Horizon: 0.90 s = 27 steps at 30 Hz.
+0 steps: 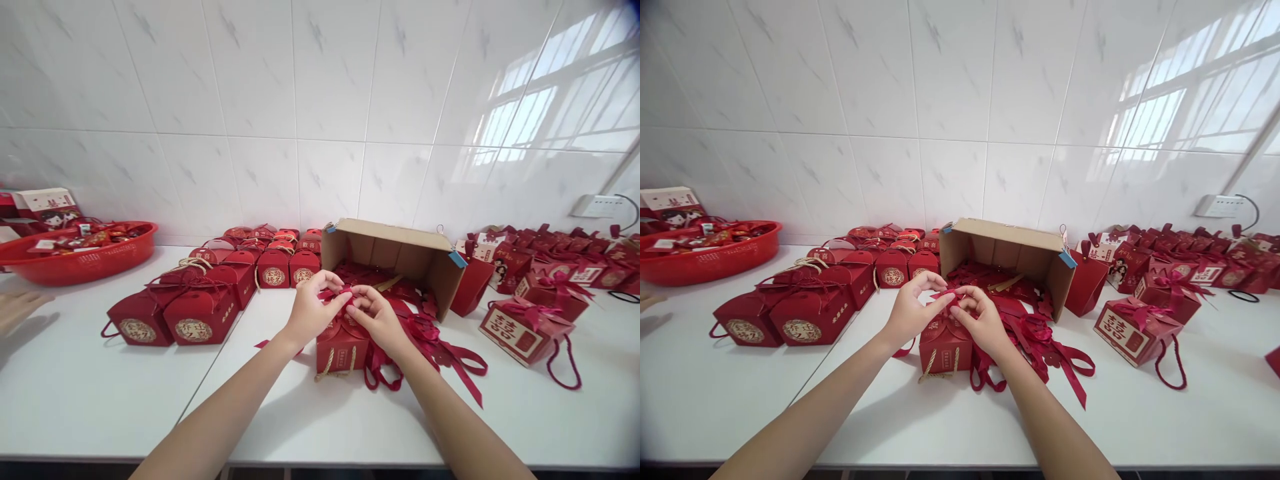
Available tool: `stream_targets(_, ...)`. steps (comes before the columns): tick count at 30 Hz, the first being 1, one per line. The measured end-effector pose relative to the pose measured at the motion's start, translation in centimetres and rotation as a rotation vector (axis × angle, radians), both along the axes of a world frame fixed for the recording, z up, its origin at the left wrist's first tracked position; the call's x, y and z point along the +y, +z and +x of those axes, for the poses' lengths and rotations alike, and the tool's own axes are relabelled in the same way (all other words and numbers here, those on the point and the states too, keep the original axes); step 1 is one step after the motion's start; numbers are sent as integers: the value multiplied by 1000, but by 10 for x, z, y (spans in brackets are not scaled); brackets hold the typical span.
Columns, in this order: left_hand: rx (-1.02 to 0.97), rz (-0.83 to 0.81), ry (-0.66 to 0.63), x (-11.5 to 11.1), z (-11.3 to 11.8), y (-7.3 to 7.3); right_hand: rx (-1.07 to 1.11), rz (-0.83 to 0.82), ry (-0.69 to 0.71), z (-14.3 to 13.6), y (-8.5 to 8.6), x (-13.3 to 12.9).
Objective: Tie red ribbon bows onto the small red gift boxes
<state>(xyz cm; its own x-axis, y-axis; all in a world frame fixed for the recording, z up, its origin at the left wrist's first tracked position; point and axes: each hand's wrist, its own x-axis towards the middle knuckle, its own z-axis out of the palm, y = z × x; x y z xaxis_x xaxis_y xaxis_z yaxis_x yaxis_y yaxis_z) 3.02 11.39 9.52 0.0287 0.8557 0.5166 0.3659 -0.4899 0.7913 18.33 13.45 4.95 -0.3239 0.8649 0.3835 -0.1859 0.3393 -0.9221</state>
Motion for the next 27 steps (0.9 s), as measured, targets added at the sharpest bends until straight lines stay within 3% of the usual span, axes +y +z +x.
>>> stream_targets(5,-20,-38,30,-4,-8,-1,-144,135,-172,-4,2,-1)
stream_targets(9,-47,-239,136,-6,-29,-19,-140,116,-230,-5,0,-2)
stream_targets(12,-40,-483,62,-10,-42,-33,-75,14,-165,-8,0,-7)
stream_targets(15,-51,-668,-71,-16,-47,-37,8,-90,-128,-10,2,-12)
stream_targets(19,-88,-746,-141,-20,-53,-25,18,-131,-164,-8,1,-11)
stream_targets(27,-130,-702,-289,-23,-39,24,-89,-29,-311,-11,-5,-7)
